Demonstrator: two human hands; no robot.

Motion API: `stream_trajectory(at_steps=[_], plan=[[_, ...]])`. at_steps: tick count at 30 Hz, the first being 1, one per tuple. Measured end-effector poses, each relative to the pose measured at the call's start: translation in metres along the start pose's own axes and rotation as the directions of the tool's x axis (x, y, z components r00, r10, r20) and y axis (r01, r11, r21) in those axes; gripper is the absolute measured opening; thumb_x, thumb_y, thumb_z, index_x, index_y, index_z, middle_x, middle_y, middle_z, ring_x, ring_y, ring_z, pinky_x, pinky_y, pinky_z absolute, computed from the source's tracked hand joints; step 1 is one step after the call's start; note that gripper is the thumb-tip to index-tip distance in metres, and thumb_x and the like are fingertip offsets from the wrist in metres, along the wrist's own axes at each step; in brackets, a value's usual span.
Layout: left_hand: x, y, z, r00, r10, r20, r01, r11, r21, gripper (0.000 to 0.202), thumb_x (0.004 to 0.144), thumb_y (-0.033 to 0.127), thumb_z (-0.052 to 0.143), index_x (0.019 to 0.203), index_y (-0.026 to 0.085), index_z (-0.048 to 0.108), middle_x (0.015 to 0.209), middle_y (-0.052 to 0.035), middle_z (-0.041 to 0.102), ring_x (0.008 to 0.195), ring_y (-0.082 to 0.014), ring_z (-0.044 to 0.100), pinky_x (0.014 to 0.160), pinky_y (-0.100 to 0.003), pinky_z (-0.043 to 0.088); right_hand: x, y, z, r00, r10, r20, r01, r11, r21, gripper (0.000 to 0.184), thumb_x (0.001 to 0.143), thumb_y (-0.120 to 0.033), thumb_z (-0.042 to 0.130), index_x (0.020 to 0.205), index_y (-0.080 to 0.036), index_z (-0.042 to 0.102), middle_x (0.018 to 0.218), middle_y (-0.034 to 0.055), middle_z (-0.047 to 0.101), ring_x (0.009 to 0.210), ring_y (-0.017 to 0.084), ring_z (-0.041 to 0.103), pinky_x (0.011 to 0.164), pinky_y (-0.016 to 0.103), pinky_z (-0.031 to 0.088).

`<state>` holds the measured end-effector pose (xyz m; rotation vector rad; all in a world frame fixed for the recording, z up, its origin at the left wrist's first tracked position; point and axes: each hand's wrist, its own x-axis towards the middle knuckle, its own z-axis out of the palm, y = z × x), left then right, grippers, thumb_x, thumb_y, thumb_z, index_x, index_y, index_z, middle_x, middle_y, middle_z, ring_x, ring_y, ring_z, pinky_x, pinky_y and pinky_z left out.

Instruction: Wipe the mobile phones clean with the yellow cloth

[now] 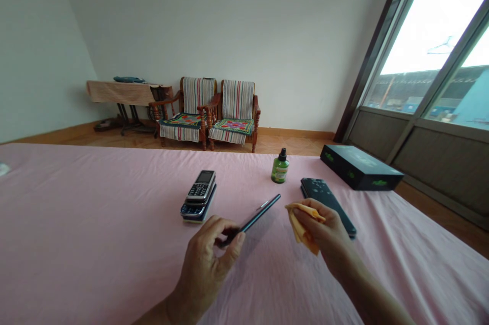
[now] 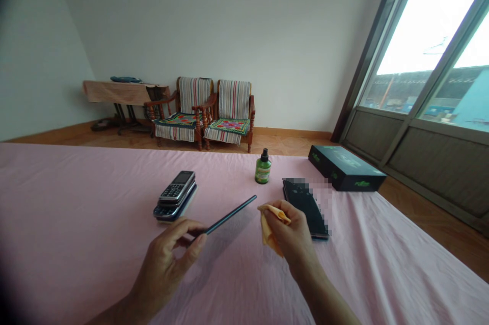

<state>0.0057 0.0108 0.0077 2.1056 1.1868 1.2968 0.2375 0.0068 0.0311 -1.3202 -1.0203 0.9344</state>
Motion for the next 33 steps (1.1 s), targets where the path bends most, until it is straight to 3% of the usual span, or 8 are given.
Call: stream_trajectory(at_steps=[6, 11, 16, 19, 22, 24, 27, 33], plan=[[0.003, -0.001, 0.002, 0.986, -0.168, -0.021, 0.162, 0.974, -0.155, 0.027, 0.088, 0.041, 0.057, 0.084, 0.017, 0.067, 0.077, -0.0043, 0.068, 0.07, -0.0204, 0.066, 0.06, -0.025, 0.052, 0.001, 0.003, 0.0, 1.0, -0.01, 0.002, 0.011, 0.999, -0.033, 0.032, 0.064, -0.047, 0.073, 0.073, -0.016, 0.069, 0.059, -0.0011, 0.055, 0.052, 0.012, 0.045, 0.047, 0.023, 0.033], [0.006, -0.004, 0.0, 0.986, -0.157, -0.048, 0.148, 0.978, -0.15, 0.025, 0.089, 0.039, 0.057, 0.081, 0.017, 0.067, 0.075, -0.0033, 0.069, 0.068, -0.0193, 0.067, 0.059, -0.024, 0.052, 0.003, 0.006, -0.001, 0.999, -0.031, -0.01, 0.03, 0.996, -0.079, 0.033, 0.067, -0.048, 0.07, 0.074, -0.016, 0.067, 0.06, -0.0008, 0.054, 0.053, 0.013, 0.045, 0.048, 0.024, 0.033], [-0.004, 0.0, -0.002, 0.978, 0.2, -0.049, -0.194, 0.975, 0.109, 0.012, 0.083, 0.025, 0.067, 0.093, 0.018, 0.069, 0.08, -0.0047, 0.066, 0.075, -0.0203, 0.065, 0.068, -0.029, 0.054, 0.006, 0.01, -0.002, 0.996, -0.083, -0.022, 0.078, 0.984, -0.16, 0.031, 0.072, -0.047, 0.067, 0.076, -0.016, 0.067, 0.061, -0.0001, 0.056, 0.053, 0.013, 0.046, 0.047, 0.024, 0.034], [-0.017, 0.007, 0.003, 0.921, 0.385, 0.067, -0.389, 0.889, 0.24, 0.02, 0.076, 0.022, 0.075, 0.094, 0.018, 0.067, 0.085, -0.0076, 0.066, 0.078, -0.0236, 0.062, 0.069, -0.034, 0.055, 0.007, 0.017, -0.001, 0.991, -0.135, 0.002, 0.132, 0.966, -0.224, 0.027, 0.076, -0.043, 0.064, 0.08, -0.016, 0.069, 0.064, 0.0015, 0.059, 0.056, 0.015, 0.05, 0.049, 0.025, 0.035], [-0.025, 0.015, 0.009, 0.822, 0.532, 0.202, -0.569, 0.772, 0.283, 0.022, 0.076, 0.023, 0.075, 0.094, 0.013, 0.067, 0.077, -0.0075, 0.066, 0.069, -0.0227, 0.061, 0.06, -0.034, 0.056, 0.006, 0.025, 0.002, 0.979, -0.196, 0.055, 0.203, 0.934, -0.295, 0.017, 0.078, -0.033, 0.061, 0.079, -0.018, 0.07, 0.067, 0.0023, 0.062, 0.06, 0.017, 0.055, 0.052, 0.026, 0.038], [-0.027, 0.018, 0.011, 0.775, 0.567, 0.279, -0.631, 0.709, 0.315, 0.019, 0.08, 0.021, 0.07, 0.096, 0.011, 0.067, 0.076, -0.0078, 0.068, 0.068, -0.0221, 0.062, 0.062, -0.033, 0.057, 0.005, 0.03, 0.006, 0.965, -0.244, 0.101, 0.264, 0.902, -0.341, 0.012, 0.076, -0.021, 0.058, 0.077, -0.018, 0.07, 0.069, 0.0025, 0.063, 0.064, 0.018, 0.058, 0.056, 0.027, 0.04], [-0.028, 0.02, 0.013, 0.727, 0.595, 0.342, -0.686, 0.64, 0.347, 0.014, 0.09, 0.023, 0.061, 0.096, 0.011, 0.068, 0.076, -0.0072, 0.07, 0.069, -0.0205, 0.064, 0.066, -0.032, 0.058, 0.005, 0.035, 0.012, 0.934, -0.32, 0.16, 0.358, 0.843, -0.401, 0.024, 0.069, -0.008, 0.051, 0.079, -0.019, 0.069, 0.077, 0.0031, 0.066, 0.073, 0.02, 0.061, 0.066, 0.028, 0.043], [-0.036, 0.011, 0.025, 0.679, 0.694, 0.238, -0.722, 0.575, 0.385, 0.021, 0.098, 0.026, 0.054, 0.094, 0.011, 0.068, 0.074, -0.0031, 0.068, 0.068, -0.0173, 0.063, 0.063, -0.029, 0.057, 0.013, 0.045, 0.016, 0.883, -0.399, 0.248, 0.47, 0.728, -0.499, 0.037, 0.062, 0.0, 0.045, 0.085, -0.019, 0.068, 0.082, 0.0039, 0.064, 0.076, 0.02, 0.059, 0.068, 0.028, 0.041]])
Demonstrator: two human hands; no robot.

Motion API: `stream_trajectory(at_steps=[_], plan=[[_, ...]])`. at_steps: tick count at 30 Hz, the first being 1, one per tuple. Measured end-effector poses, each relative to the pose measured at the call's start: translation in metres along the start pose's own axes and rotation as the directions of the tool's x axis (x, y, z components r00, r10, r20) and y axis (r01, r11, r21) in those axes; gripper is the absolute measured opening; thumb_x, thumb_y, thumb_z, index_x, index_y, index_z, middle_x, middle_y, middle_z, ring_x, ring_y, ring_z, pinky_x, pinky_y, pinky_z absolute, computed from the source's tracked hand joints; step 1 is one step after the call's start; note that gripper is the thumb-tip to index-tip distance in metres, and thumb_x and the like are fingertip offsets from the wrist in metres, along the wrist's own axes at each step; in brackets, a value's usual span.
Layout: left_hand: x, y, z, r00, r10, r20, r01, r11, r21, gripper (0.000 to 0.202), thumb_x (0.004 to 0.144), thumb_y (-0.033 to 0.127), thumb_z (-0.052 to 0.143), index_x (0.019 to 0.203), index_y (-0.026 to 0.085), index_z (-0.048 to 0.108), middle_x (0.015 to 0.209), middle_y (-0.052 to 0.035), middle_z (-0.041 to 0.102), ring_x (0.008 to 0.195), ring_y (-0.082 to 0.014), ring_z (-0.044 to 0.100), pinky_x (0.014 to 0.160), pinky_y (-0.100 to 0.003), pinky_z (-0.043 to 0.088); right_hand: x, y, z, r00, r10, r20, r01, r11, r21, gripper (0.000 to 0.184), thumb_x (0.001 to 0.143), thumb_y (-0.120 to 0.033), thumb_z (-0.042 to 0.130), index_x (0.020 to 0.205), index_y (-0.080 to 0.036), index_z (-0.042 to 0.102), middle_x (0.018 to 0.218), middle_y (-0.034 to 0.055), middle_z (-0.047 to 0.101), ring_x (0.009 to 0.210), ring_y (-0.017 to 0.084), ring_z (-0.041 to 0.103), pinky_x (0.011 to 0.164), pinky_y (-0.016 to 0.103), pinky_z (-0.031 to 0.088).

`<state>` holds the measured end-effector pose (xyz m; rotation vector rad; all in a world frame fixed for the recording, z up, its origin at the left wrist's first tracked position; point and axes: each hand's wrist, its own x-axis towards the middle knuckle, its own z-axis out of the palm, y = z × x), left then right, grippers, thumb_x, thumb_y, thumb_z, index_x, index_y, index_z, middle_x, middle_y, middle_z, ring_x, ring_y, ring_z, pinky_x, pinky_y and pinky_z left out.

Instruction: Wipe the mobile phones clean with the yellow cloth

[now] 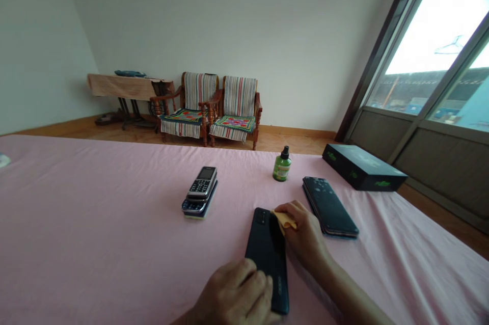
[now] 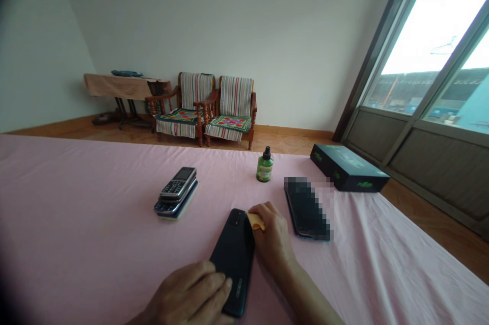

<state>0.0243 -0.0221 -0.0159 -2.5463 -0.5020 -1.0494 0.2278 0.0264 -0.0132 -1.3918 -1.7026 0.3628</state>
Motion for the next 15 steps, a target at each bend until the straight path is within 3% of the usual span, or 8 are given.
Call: stream_trajectory(at_steps=[7, 12, 15], plan=[[-0.003, 0.003, 0.006, 0.999, 0.024, -0.026, -0.023, 0.999, 0.037, 0.013, 0.095, 0.021, 0.06, 0.095, 0.011, 0.068, 0.081, -0.0021, 0.069, 0.07, -0.0167, 0.064, 0.063, -0.028, 0.058, 0.002, 0.005, 0.011, 0.993, -0.083, 0.085, 0.092, 0.99, -0.106, 0.04, 0.061, 0.004, 0.045, 0.085, -0.017, 0.069, 0.085, 0.0079, 0.062, 0.086, 0.023, 0.054, 0.078, 0.033, 0.04], [-0.001, -0.002, 0.01, 0.986, 0.125, -0.109, -0.126, 0.992, -0.001, 0.018, 0.096, 0.023, 0.056, 0.089, 0.01, 0.067, 0.07, -0.0018, 0.063, 0.061, -0.0146, 0.059, 0.052, -0.024, 0.053, -0.001, -0.002, 0.011, 0.98, -0.125, 0.157, 0.147, 0.979, -0.139, 0.033, 0.07, 0.003, 0.046, 0.085, -0.017, 0.068, 0.085, 0.0075, 0.062, 0.083, 0.022, 0.052, 0.076, 0.034, 0.038], [-0.002, 0.001, 0.008, 0.998, 0.059, 0.001, -0.059, 0.998, -0.007, 0.018, 0.094, 0.027, 0.06, 0.087, 0.011, 0.065, 0.072, -0.0014, 0.062, 0.065, -0.0159, 0.06, 0.055, -0.025, 0.054, -0.008, -0.009, 0.006, 0.97, -0.144, 0.197, 0.174, 0.974, -0.144, 0.034, 0.068, 0.005, 0.047, 0.085, -0.017, 0.067, 0.085, 0.007, 0.062, 0.082, 0.021, 0.052, 0.074, 0.032, 0.038]])
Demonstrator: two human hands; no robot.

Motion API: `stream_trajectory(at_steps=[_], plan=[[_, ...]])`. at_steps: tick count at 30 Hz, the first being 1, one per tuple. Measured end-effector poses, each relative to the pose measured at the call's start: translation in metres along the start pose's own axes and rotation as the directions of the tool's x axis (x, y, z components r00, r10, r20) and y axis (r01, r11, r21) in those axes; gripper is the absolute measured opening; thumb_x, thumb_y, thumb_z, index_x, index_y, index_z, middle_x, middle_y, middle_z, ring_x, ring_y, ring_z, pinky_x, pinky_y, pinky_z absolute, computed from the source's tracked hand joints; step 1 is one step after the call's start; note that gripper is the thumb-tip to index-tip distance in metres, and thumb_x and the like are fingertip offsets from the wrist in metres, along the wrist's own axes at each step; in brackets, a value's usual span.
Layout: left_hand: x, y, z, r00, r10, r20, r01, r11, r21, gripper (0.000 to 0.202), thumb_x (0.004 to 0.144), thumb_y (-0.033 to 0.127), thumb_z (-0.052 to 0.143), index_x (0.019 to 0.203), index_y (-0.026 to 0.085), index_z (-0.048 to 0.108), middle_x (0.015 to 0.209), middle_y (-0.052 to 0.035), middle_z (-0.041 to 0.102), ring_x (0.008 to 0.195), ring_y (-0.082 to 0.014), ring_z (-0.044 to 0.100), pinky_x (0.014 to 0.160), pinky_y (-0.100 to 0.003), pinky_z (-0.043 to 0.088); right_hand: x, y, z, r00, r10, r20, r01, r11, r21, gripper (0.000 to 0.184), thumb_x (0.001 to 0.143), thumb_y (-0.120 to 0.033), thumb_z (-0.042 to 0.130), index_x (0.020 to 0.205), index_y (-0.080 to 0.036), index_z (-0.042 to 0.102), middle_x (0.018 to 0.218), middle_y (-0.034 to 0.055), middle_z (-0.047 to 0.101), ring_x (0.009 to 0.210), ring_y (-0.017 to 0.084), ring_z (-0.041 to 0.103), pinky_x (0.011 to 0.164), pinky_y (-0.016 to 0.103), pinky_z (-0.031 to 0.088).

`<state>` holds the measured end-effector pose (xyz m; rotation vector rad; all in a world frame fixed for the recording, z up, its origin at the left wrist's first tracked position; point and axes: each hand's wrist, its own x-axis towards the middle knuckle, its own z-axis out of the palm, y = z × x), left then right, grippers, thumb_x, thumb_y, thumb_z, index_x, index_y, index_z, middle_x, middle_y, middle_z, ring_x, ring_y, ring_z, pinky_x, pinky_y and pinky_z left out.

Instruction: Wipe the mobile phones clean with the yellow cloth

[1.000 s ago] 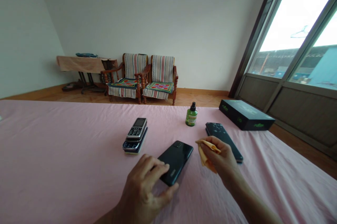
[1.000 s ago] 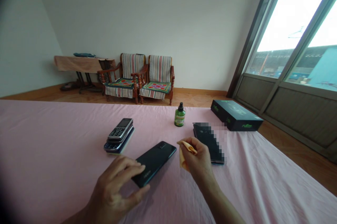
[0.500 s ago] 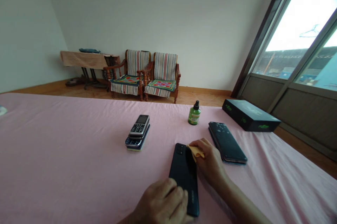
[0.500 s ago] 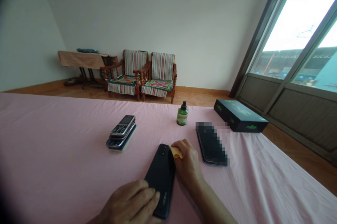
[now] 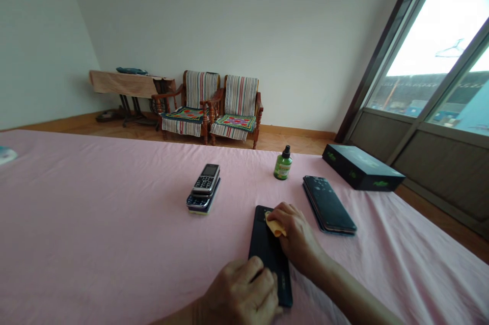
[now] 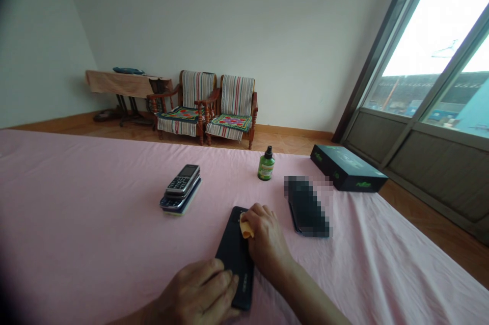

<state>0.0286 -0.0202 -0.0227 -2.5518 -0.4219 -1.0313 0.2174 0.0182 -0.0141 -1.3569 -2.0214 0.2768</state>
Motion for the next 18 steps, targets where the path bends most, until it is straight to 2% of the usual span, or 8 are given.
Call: stream_trajectory(at_steps=[2, 3, 7, 11, 18], plan=[[-0.001, 0.003, -0.001, 0.997, -0.031, 0.067, 0.03, 0.999, 0.013, 0.017, 0.094, 0.027, 0.061, 0.086, 0.012, 0.065, 0.071, -0.0011, 0.061, 0.067, -0.0165, 0.06, 0.058, -0.026, 0.054, -0.002, -0.003, -0.003, 1.0, -0.014, 0.022, 0.014, 1.0, -0.002, 0.036, 0.066, 0.007, 0.046, 0.084, -0.017, 0.066, 0.085, 0.0062, 0.062, 0.081, 0.02, 0.053, 0.074, 0.031, 0.038], [-0.001, 0.004, -0.001, 0.997, -0.024, 0.067, 0.023, 1.0, 0.021, 0.017, 0.094, 0.026, 0.061, 0.085, 0.012, 0.064, 0.07, -0.001, 0.061, 0.067, -0.0163, 0.06, 0.058, -0.026, 0.054, -0.002, -0.003, -0.003, 0.999, -0.018, 0.028, 0.018, 1.0, -0.004, 0.035, 0.066, 0.007, 0.046, 0.083, -0.017, 0.066, 0.084, 0.0058, 0.062, 0.081, 0.02, 0.053, 0.074, 0.03, 0.038], [0.0, 0.001, 0.002, 0.996, 0.073, -0.052, -0.072, 0.997, 0.027, 0.017, 0.092, 0.022, 0.062, 0.079, 0.011, 0.064, 0.067, -0.0009, 0.059, 0.06, -0.0149, 0.057, 0.048, -0.024, 0.049, 0.011, 0.004, 0.001, 1.0, -0.002, 0.007, 0.002, 1.0, -0.02, 0.03, 0.07, 0.006, 0.046, 0.078, -0.016, 0.065, 0.08, 0.0065, 0.06, 0.078, 0.02, 0.053, 0.071, 0.03, 0.038], [0.0, -0.003, 0.003, 0.998, 0.06, -0.034, -0.06, 0.998, 0.011, 0.015, 0.09, 0.022, 0.065, 0.082, 0.011, 0.065, 0.072, -0.0008, 0.062, 0.062, -0.0157, 0.059, 0.048, -0.026, 0.049, 0.022, 0.012, 0.009, 0.999, 0.02, -0.035, -0.021, 0.999, -0.035, 0.029, 0.068, 0.006, 0.045, 0.075, -0.015, 0.064, 0.079, 0.0079, 0.058, 0.078, 0.022, 0.052, 0.07, 0.031, 0.038], [-0.002, -0.003, 0.007, 0.996, 0.071, -0.047, -0.068, 0.996, 0.055, 0.015, 0.09, 0.018, 0.065, 0.076, 0.013, 0.062, 0.064, 0.0034, 0.055, 0.054, -0.0128, 0.054, 0.037, -0.025, 0.036, 0.011, 0.008, 0.006, 1.0, -0.002, -0.005, 0.002, 1.0, -0.008, 0.027, 0.064, 0.004, 0.048, 0.072, -0.017, 0.063, 0.076, 0.0047, 0.058, 0.074, 0.019, 0.054, 0.065, 0.028, 0.038]])
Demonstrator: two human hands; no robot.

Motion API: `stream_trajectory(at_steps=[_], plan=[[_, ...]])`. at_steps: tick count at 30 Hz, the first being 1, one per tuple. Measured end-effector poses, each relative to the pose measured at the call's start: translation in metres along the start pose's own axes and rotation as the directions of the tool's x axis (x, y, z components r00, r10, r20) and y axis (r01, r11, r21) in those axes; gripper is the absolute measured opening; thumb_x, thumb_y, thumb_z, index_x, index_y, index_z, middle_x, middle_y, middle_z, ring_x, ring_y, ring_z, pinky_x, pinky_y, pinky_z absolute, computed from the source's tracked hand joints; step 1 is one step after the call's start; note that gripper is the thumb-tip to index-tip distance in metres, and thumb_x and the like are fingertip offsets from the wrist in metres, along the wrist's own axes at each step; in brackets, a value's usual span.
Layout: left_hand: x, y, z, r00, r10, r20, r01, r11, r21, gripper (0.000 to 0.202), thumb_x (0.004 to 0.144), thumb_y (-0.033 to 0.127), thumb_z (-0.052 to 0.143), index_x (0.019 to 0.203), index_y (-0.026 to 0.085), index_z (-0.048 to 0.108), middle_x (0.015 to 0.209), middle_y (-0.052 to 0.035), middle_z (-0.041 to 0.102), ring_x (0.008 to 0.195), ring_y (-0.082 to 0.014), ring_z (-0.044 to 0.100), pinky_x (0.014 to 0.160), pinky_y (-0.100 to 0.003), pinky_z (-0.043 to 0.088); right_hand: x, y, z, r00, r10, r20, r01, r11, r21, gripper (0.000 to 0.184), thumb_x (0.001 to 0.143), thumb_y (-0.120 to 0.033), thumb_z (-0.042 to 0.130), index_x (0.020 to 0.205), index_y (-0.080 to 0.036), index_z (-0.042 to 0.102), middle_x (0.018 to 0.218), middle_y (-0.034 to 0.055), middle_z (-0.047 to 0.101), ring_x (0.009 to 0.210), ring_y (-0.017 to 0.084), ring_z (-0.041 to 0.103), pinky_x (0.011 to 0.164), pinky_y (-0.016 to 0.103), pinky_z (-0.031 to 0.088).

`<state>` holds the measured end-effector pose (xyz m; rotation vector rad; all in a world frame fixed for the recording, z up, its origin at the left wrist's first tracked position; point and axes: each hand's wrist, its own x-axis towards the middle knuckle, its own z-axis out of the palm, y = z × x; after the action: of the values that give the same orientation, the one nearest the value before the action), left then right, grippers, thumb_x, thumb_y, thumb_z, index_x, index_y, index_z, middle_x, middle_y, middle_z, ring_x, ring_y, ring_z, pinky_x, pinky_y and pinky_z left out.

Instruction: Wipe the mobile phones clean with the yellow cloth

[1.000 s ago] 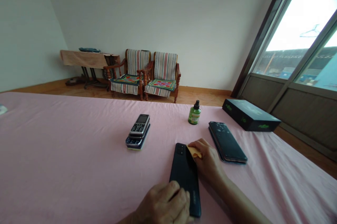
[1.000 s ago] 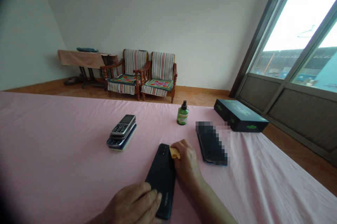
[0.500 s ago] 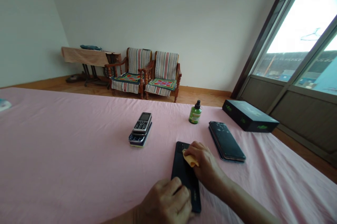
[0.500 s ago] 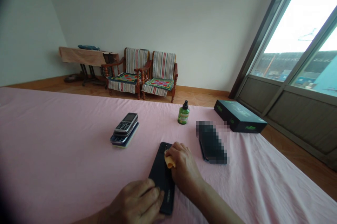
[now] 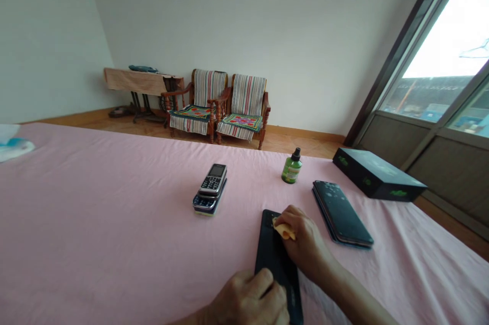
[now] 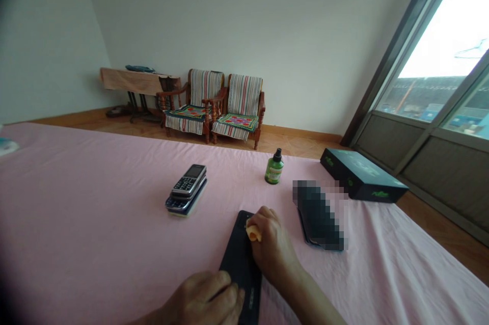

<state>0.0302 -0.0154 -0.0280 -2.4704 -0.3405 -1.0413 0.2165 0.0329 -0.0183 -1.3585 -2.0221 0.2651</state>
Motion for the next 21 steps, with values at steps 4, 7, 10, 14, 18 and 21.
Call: stream_trajectory(at_steps=[4, 7, 10, 14, 18, 21], plan=[[-0.001, 0.001, -0.001, 0.999, 0.003, 0.051, -0.002, 1.0, -0.026, 0.02, 0.091, 0.018, 0.064, 0.072, 0.014, 0.059, 0.066, 0.0022, 0.055, 0.059, -0.0129, 0.054, 0.041, -0.024, 0.039, 0.005, 0.005, 0.0, 1.0, 0.005, -0.004, -0.004, 1.0, 0.008, 0.029, 0.065, 0.004, 0.046, 0.075, -0.016, 0.065, 0.077, 0.0058, 0.058, 0.076, 0.02, 0.054, 0.068, 0.03, 0.038], [-0.001, 0.001, -0.002, 0.997, 0.001, 0.071, 0.0, 1.0, -0.023, 0.021, 0.092, 0.021, 0.063, 0.073, 0.014, 0.059, 0.067, 0.0018, 0.054, 0.06, -0.0135, 0.054, 0.042, -0.025, 0.04, 0.007, 0.003, 0.0, 1.0, 0.007, -0.013, -0.007, 1.0, 0.011, 0.029, 0.065, 0.003, 0.046, 0.074, -0.016, 0.065, 0.078, 0.0065, 0.059, 0.078, 0.021, 0.054, 0.069, 0.031, 0.039], [0.0, 0.001, -0.002, 0.998, 0.0, 0.056, 0.0, 1.0, -0.003, 0.017, 0.091, 0.016, 0.061, 0.075, 0.014, 0.059, 0.066, 0.0026, 0.053, 0.057, -0.0127, 0.052, 0.039, -0.025, 0.035, 0.001, -0.004, -0.002, 1.0, 0.005, 0.002, -0.005, 1.0, 0.028, 0.027, 0.063, 0.002, 0.048, 0.071, -0.017, 0.064, 0.074, 0.0043, 0.059, 0.073, 0.019, 0.055, 0.065, 0.028, 0.039], [-0.001, 0.002, -0.002, 0.999, -0.005, 0.054, 0.005, 1.0, -0.016, 0.021, 0.093, 0.023, 0.062, 0.074, 0.014, 0.06, 0.067, 0.0018, 0.054, 0.059, -0.0132, 0.053, 0.041, -0.025, 0.038, -0.002, -0.003, -0.005, 0.999, 0.044, -0.019, -0.043, 0.998, 0.04, 0.027, 0.063, 0.0, 0.05, 0.072, -0.018, 0.067, 0.074, 0.0029, 0.061, 0.068, 0.016, 0.058, 0.061, 0.026, 0.041], [-0.001, 0.002, -0.001, 0.998, 0.01, 0.06, -0.008, 0.999, -0.037, 0.021, 0.091, 0.022, 0.064, 0.072, 0.013, 0.061, 0.065, 0.0013, 0.055, 0.059, -0.0138, 0.054, 0.041, -0.025, 0.038, 0.007, 0.012, 0.0, 0.992, 0.097, -0.085, -0.096, 0.995, 0.017, 0.028, 0.065, 0.0, 0.048, 0.073, -0.018, 0.069, 0.075, 0.0046, 0.062, 0.069, 0.018, 0.059, 0.062, 0.028, 0.042], [0.0, 0.001, 0.0, 0.999, 0.013, 0.032, -0.011, 0.999, -0.045, 0.017, 0.09, 0.017, 0.063, 0.074, 0.012, 0.062, 0.064, 0.0017, 0.053, 0.056, -0.0135, 0.052, 0.037, -0.026, 0.032, 0.016, 0.016, 0.007, 0.991, 0.1, -0.093, -0.099, 0.995, 0.013, 0.03, 0.064, 0.002, 0.048, 0.071, -0.017, 0.069, 0.074, 0.0047, 0.062, 0.069, 0.019, 0.06, 0.063, 0.028, 0.042]])
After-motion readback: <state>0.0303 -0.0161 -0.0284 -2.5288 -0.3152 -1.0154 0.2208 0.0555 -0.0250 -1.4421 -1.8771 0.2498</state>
